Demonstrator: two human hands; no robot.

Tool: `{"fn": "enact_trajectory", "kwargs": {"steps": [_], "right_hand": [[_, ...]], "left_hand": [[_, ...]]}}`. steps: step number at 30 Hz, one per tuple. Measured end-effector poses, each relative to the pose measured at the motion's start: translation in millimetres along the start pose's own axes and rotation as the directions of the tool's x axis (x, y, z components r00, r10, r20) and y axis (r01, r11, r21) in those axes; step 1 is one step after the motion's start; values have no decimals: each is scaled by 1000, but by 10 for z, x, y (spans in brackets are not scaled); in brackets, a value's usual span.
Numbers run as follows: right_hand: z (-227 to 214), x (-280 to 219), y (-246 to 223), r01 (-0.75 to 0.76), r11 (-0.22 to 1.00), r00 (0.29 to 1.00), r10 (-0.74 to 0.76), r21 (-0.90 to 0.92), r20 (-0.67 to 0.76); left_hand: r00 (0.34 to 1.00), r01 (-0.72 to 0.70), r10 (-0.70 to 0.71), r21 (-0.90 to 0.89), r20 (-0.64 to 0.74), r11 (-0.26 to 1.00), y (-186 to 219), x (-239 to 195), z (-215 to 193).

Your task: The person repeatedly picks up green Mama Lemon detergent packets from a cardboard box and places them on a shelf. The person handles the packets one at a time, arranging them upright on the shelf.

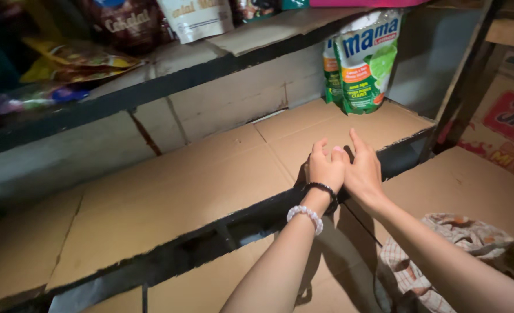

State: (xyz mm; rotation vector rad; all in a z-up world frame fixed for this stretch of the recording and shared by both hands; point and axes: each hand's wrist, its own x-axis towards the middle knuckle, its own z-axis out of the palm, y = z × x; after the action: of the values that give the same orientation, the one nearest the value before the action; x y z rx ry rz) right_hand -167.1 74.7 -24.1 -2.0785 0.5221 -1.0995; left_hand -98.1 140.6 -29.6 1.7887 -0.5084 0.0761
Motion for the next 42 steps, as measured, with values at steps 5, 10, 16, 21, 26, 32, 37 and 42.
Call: {"fn": "enact_trajectory", "kwargs": {"steps": [5,10,16,21,26,32,37,42], "right_hand": [[99,-238,-25,129,991,990,-131,42,52],[175,-397,-68,139,988,976,-147,60,161],[233,-439,-83,153,988,962,-141,-34,235],[237,-459,-66,91,994,963,-71,-68,260],[237,-410,-18,86,992,953,-55,-93,297],[248,-351,104,81,994,927,-49,-70,371],[199,-290,244,91,994,883,-51,-65,466],[137,-210,319,99,987,817,-9,-124,577]], "left_hand": [[998,-59,59,-20,-30,998,10,-263,-270],[992,-81,76,-53,-97,995,-8,-496,-463],[992,-118,116,-25,-59,993,-148,-489,-541],[982,-170,170,7,-83,985,-279,-427,-438],[983,-169,169,5,-67,986,-337,-396,-410],[997,-76,76,50,15,996,-294,-394,-453],[987,-160,157,72,47,985,-289,-476,-439],[989,-145,141,82,49,986,-323,-587,-456]]}}
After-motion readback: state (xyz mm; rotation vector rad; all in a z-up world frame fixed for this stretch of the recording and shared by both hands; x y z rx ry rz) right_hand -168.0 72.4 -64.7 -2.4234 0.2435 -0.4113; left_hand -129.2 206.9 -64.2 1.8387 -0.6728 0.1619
